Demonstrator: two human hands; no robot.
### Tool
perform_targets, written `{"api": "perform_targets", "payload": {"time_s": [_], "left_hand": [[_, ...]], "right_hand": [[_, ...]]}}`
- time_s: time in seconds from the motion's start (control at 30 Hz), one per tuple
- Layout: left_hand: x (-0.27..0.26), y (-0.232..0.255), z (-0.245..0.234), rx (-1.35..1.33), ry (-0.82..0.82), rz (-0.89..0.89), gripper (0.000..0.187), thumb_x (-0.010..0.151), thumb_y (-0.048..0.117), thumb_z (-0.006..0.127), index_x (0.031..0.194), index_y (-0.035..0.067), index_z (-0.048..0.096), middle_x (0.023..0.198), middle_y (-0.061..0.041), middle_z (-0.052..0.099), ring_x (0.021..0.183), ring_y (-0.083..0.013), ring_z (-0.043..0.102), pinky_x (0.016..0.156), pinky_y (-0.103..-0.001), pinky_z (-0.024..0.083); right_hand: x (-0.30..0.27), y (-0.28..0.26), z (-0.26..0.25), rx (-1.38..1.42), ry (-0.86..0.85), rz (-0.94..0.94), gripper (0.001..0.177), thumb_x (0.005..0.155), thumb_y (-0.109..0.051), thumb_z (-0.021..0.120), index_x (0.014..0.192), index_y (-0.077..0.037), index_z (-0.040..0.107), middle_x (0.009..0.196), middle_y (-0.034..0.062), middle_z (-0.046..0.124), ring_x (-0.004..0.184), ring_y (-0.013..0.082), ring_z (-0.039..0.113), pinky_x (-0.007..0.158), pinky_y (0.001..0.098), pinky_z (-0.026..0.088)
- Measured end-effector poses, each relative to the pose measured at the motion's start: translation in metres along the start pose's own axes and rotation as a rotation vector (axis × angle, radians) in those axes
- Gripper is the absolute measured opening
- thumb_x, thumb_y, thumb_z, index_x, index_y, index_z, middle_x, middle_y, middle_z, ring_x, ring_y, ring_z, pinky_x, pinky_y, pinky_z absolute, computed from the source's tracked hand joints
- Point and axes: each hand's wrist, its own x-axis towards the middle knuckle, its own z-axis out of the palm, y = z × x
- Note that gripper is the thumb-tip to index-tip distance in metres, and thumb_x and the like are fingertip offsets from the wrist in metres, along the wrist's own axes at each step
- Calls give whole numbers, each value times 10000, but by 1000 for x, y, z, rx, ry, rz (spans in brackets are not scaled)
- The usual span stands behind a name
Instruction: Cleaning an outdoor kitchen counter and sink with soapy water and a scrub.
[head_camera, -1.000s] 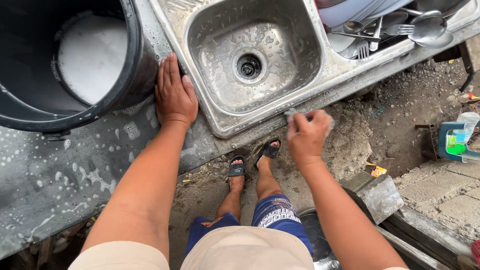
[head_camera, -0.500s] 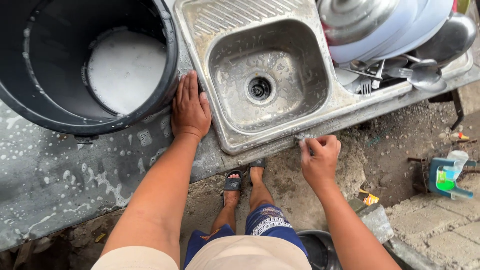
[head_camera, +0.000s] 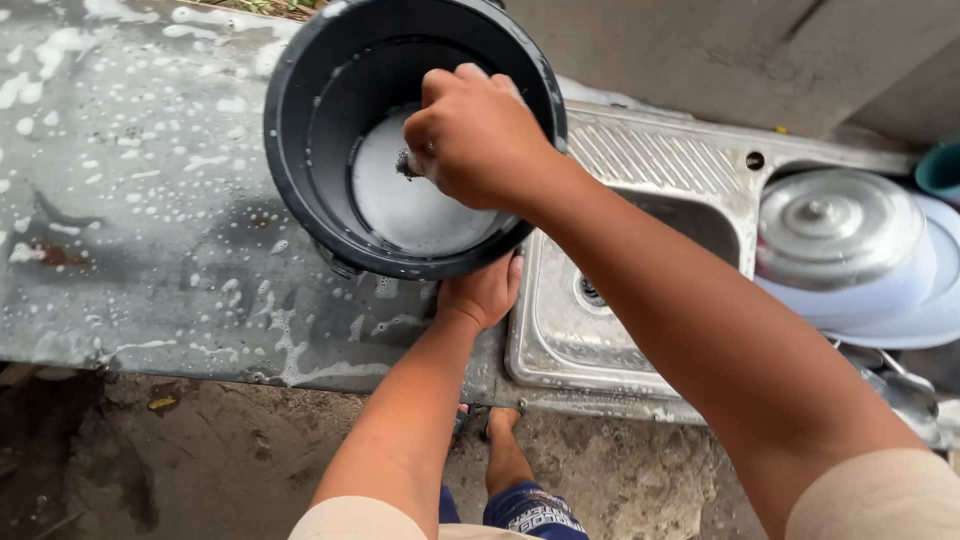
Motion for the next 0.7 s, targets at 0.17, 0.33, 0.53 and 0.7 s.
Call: {"api": "perform_targets", "payload": {"time_s": [0.17,0.33,0.53,0.7], "left_hand": [[-2,-9,19,36,140,76,320,1003,372,489,1069,117,670,1040,-174,707,959,-419,656,868,-551,511],[-8,-15,26,84,59,47,295,992,375,523,984,133,692,974,-121,719,905,-373,668,823,-524,528],[-3,-6,10,-58,59,70,302,944,397,561,968,133,707,951,-108,729,858,-368,673,774,-523,528],[-2,-1,3,25,113,53,318,986,368,522,1020,101,691,1025,-150,712,961,-391,661,869,-523,518]], "right_hand": [[88,61,124,-213,-439,-25,389,806,-294,819,1166,-213,696,1227,109,618,1211,370,541,989,507,453],[93,32,154,-177,-669,213,983,594,-294,993,1432,-250,481,1441,179,441,1274,428,486,937,500,478],[83,31,158,-174,-961,-48,715,766,-278,849,1408,-154,558,1290,146,644,1169,347,617,951,476,502],[55,31,-4,357,-564,-139,713,799,-108,788,1442,-162,485,1241,108,707,1070,246,717,881,384,584]]}}
